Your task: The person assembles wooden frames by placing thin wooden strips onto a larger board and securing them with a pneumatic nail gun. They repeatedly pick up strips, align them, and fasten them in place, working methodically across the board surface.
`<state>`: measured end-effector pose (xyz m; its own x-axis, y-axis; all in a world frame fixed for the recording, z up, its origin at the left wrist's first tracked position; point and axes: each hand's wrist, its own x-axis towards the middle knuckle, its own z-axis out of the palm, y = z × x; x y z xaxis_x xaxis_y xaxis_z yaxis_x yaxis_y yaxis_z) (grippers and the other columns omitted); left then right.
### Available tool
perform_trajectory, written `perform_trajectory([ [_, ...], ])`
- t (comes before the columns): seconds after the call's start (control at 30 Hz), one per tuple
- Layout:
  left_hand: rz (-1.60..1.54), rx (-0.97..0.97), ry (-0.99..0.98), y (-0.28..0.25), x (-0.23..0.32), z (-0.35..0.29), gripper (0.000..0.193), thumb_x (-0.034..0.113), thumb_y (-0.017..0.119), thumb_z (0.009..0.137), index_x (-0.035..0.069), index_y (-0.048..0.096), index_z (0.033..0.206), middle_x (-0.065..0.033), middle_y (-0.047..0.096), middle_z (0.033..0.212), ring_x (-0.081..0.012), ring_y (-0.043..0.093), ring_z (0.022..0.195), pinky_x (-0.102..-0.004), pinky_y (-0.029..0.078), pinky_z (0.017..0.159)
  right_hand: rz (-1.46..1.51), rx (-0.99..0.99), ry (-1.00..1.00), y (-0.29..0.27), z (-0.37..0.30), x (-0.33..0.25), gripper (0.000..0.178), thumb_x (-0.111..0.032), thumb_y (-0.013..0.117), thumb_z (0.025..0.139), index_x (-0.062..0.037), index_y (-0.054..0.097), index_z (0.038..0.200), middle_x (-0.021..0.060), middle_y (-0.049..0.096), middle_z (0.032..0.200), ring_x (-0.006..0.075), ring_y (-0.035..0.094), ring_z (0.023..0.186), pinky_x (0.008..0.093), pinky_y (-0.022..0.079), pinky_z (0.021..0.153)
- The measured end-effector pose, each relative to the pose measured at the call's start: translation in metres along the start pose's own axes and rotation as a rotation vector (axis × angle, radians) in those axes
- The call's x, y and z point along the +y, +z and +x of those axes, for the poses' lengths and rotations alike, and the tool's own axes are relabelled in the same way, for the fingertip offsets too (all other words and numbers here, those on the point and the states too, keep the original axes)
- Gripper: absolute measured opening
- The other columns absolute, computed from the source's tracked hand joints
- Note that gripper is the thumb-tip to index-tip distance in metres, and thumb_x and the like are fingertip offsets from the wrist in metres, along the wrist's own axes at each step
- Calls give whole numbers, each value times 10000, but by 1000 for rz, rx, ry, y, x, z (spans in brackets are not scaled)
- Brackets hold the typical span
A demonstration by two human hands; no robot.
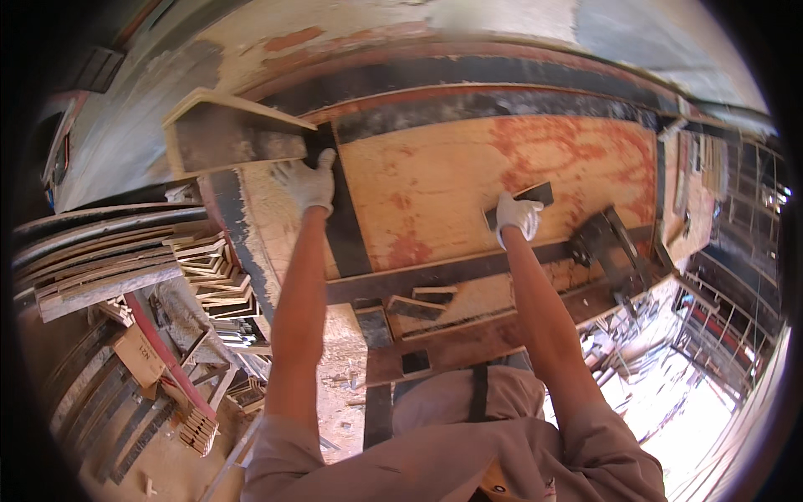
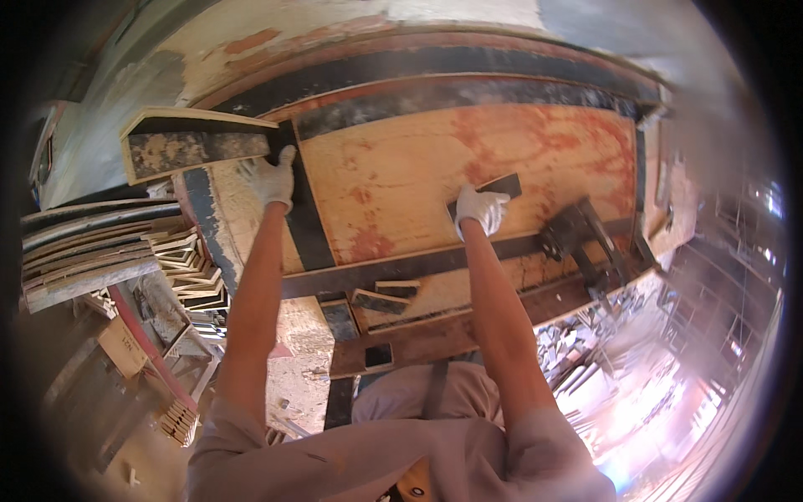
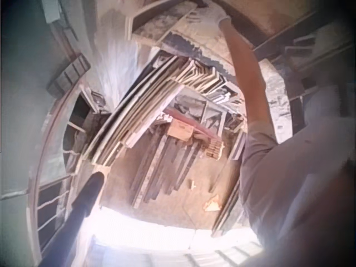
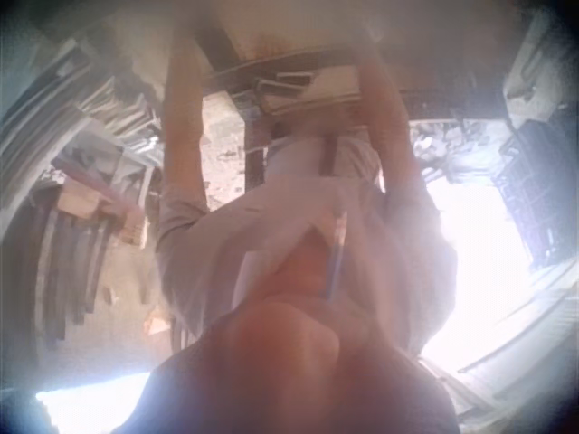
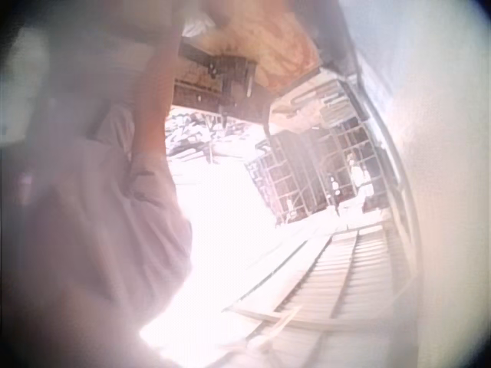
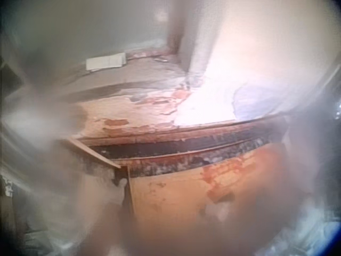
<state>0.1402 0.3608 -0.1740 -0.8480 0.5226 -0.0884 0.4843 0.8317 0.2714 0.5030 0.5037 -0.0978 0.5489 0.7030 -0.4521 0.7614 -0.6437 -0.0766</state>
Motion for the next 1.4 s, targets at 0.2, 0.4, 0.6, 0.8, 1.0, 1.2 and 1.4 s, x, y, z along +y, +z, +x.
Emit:
perform_trajectory([
  [0.2, -133, 91, -10, -7, 14, -9, 1012, 671, 692, 827, -17, 400, 1509, -279, 356, 1566, -486, 192, 1495, -553, 98, 1250, -631, -140, -1196, 8, -47, 6, 753, -88, 692, 785, -121, 408, 1481, 264, 503, 1331, 422, 463, 1276, 517, 408, 1051],
  [0.4, -220, 79, -72, -17, 25, -11, 977, 584, 772, 795, -1, 427, 1497, -265, 403, 1539, -473, 251, 1473, -543, 143, 1237, -126, -83, -1790, 28, -89, -140, 713, -270, 808, 746, -107, 528, 1380, 182, 538, 1298, 382, 481, 1221, 471, 412, 1038],
  [0.6, -338, 60, -90, -14, 24, -9, 928, 525, 816, 774, -34, 488, 1439, -258, 479, 1478, -482, 352, 1404, -547, 219, 1206, -391, -194, -1828, 87, -115, -233, 689, -295, 827, 702, -92, 578, 1311, 159, 543, 1238, 362, 480, 1194, 470, 423, 1037],
  [0.8, -355, 124, -99, -25, 38, -13, 805, 406, 859, 772, -33, 545, 1369, -265, 574, 1379, -455, 532, 1275, -492, 434, 1062, -356, -200, -1888, 94, -110, -239, 598, -294, 817, 690, -114, 633, 1230, 144, 539, 1187, 353, 483, 1171, 475, 438, 1005],
  [1.0, -331, 146, -100, -19, 40, -10, 870, 492, 857, 733, -97, 575, 1308, -303, 560, 1343, -487, 455, 1292, -539, 341, 1113, -323, -126, -1907, 102, -107, -236, 519, -281, 792, 686, -105, 666, 1158, 137, 563, 1168, 341, 510, 1135, 464, 461, 945],
  [1.2, -425, 212, 10, -22, 41, -5, 831, 511, 834, 747, -120, 618, 1242, -328, 598, 1289, -508, 474, 1267, -541, 315, 1136, -243, -99, -1956, 103, -105, -240, 480, -253, 778, 655, -105, 674, 1099, 119, 584, 1107, 337, 531, 1084, 455, 465, 918],
  [1.4, -113, 117, -28, -7, 29, -5, 944, 624, 755, 784, -165, 579, 1272, -365, 541, 1362, -521, 357, 1407, -544, 163, 1236, -275, 46, -1947, 86, -106, -212, 773, -390, 798, 757, -97, 519, 1416, 144, 585, 1255, 352, 509, 1222, 467, 434, 1021],
])
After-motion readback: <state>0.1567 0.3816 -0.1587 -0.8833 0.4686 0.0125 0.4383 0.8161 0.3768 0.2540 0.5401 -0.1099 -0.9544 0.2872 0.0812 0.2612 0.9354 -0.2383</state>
